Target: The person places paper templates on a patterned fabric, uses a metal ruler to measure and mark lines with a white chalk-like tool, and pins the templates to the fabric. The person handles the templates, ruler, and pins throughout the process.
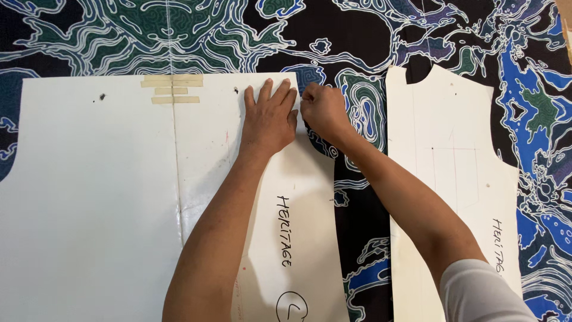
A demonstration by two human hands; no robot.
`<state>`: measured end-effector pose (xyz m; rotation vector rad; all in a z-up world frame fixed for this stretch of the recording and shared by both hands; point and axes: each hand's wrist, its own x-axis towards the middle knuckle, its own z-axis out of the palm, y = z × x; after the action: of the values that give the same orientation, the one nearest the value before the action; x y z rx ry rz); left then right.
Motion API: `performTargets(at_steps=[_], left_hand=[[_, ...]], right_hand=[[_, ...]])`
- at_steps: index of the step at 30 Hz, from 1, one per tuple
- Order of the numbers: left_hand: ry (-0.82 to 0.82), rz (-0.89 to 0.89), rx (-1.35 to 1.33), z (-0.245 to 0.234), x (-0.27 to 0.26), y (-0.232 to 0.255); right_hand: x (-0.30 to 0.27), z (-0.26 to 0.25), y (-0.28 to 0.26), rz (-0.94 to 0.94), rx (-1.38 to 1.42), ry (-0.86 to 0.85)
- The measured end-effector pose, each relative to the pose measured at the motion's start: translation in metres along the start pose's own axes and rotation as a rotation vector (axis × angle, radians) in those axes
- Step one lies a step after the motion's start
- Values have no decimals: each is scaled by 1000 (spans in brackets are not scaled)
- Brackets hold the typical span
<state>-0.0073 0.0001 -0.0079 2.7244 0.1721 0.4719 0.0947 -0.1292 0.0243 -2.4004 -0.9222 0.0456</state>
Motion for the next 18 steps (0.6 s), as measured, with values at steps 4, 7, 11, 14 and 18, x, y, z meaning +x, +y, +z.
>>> performTargets(at_steps=[4,7,11,14,18], left_hand=[[12,5,-7,-2,0,3],[9,8,-8,-4,1,1],[25,19,-14,2,-2,1],[19,25,-16,0,-1,-1],[-7,41,-38,0,-3,-2]], right_hand=[[26,-7,0,-15,79,91],[29,-19,0,141,225,83],[7,-23,3,172,144,0],[-6,-17,1,-37,129,43],[-7,-10,1,38,114,-11]])
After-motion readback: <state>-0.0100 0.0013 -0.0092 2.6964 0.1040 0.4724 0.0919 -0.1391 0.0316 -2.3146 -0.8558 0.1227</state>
